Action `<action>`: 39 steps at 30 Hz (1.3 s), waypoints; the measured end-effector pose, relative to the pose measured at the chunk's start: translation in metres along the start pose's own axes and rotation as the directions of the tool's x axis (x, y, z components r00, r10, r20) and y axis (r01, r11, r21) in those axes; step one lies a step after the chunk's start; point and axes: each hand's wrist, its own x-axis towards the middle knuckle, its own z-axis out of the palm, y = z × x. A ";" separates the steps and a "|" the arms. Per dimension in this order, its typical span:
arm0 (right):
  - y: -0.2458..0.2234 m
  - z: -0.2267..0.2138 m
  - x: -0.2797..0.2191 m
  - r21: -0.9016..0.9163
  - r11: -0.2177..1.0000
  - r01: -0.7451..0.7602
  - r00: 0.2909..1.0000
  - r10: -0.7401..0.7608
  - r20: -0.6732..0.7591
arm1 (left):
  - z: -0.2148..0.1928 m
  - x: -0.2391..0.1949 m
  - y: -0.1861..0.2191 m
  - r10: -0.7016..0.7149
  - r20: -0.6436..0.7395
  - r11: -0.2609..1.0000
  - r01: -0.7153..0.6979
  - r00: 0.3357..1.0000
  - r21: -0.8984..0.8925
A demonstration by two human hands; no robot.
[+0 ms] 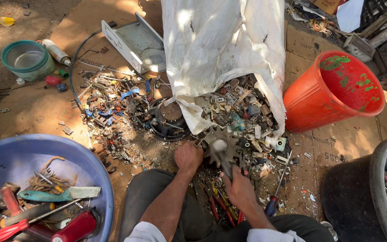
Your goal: The person sits on the ground and uses a hammer to repeatedly strike a metal gear-like object placed on a circular metal base. The person adjusts the object's position between strikes to break it into smaller pieces.
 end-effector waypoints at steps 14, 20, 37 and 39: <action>0.013 -0.025 -0.020 0.142 0.685 0.715 0.628 -0.539 -0.561 | 0.002 0.002 -0.002 0.005 -0.011 1.000 -0.005 1.000 0.004; 0.007 -0.022 0.012 -0.084 0.996 -0.001 1.000 0.000 -0.020 | 0.008 0.011 -0.007 0.123 0.001 0.992 -0.123 0.992 0.041; 0.011 0.027 -0.012 0.763 0.432 -0.481 0.877 0.252 0.410 | -0.002 0.011 -0.004 0.067 -0.109 0.940 -0.099 0.992 -0.328; 0.022 0.041 -0.009 0.709 0.479 -0.517 0.856 0.267 0.444 | 0.000 0.005 -0.001 0.186 -0.146 0.913 -0.226 0.972 -0.340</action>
